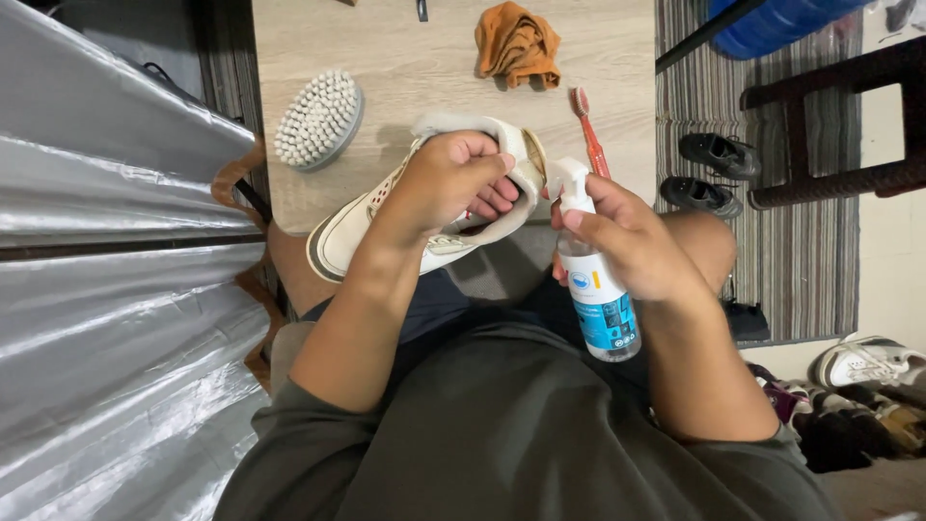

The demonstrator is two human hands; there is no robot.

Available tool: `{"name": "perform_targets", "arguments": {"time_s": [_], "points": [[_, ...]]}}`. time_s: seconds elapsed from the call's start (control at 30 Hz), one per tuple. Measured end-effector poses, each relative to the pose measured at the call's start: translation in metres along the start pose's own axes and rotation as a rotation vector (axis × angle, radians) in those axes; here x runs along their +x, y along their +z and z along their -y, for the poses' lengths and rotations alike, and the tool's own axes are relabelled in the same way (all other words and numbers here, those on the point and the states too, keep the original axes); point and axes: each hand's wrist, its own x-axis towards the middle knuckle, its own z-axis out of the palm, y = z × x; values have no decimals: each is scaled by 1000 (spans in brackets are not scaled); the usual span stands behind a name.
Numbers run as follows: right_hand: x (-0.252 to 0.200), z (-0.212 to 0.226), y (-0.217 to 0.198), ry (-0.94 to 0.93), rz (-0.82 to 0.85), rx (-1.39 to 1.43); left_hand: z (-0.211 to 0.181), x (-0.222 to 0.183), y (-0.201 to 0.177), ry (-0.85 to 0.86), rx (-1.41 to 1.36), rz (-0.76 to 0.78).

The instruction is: A person is cleaning a white sneaker by scrubbing the upper and midsole with a toothbrush, applying cleaner, and wiping it with a cloth.

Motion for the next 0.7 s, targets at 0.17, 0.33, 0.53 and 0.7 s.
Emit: {"name": "perform_targets", "arguments": {"time_s": [0.17, 0.33, 0.53, 0.7], "points": [[2, 6, 2, -8, 1, -21, -3, -2, 0, -2, -9, 0], [3, 17, 11, -12, -26, -45, -4, -3, 0, -8, -11, 9], [8, 12, 5, 10, -21, -80, 1, 0, -2, 0, -22, 23], [3, 15, 5, 3, -22, -116, -2, -3, -1, 7, -23, 18]]}}
